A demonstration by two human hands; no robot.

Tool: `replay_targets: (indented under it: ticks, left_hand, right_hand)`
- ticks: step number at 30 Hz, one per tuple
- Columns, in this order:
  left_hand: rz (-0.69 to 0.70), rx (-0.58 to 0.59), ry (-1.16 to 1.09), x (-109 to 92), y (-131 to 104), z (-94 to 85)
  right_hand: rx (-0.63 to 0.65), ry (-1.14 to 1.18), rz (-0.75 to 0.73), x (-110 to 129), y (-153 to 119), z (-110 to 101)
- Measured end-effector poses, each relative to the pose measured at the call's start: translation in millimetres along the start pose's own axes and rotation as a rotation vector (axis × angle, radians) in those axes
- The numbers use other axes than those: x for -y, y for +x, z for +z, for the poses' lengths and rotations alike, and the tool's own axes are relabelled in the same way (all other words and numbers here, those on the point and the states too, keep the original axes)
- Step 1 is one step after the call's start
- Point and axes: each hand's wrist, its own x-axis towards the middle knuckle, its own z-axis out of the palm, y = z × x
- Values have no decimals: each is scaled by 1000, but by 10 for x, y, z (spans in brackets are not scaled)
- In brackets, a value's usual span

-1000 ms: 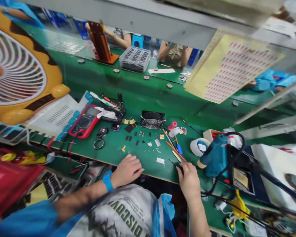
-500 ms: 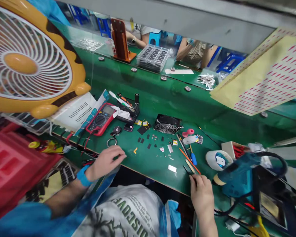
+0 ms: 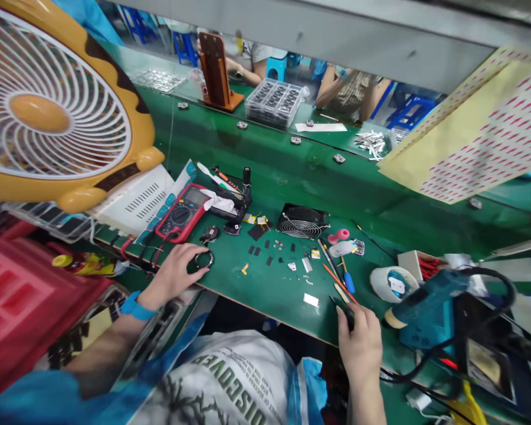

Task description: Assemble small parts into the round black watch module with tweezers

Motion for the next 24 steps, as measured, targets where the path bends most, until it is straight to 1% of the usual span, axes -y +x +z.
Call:
replay_targets:
  ticks: [2, 4, 7, 10, 15, 17, 19, 24]
  left_hand:
    - [16, 16, -9, -23, -7, 2]
    - [39, 31, -25, -48, -11, 6]
    - [82, 55, -57, -93, -14, 30]
    - [118, 70, -87, -152, -21, 87]
    - [121, 47, -107, -256, -27, 204]
    - [124, 40, -117, -300, -15, 229]
    - [129, 28, -132, -350, 9, 241]
    - [163, -1, -174, -492, 102, 283]
  right_hand:
    - [-30, 57, 41, 149, 15, 9]
    - [-11, 167, 12, 314, 34, 50]
    - [84, 320, -90, 572, 62, 176]
    - [185, 418, -165, 838, 82, 353]
    - [318, 549, -255, 1231, 76, 639]
    - [355, 572, -278, 1323, 59, 714]
    - [375, 582, -285, 1365, 37, 759]
    - [383, 612, -274, 1333, -8, 777]
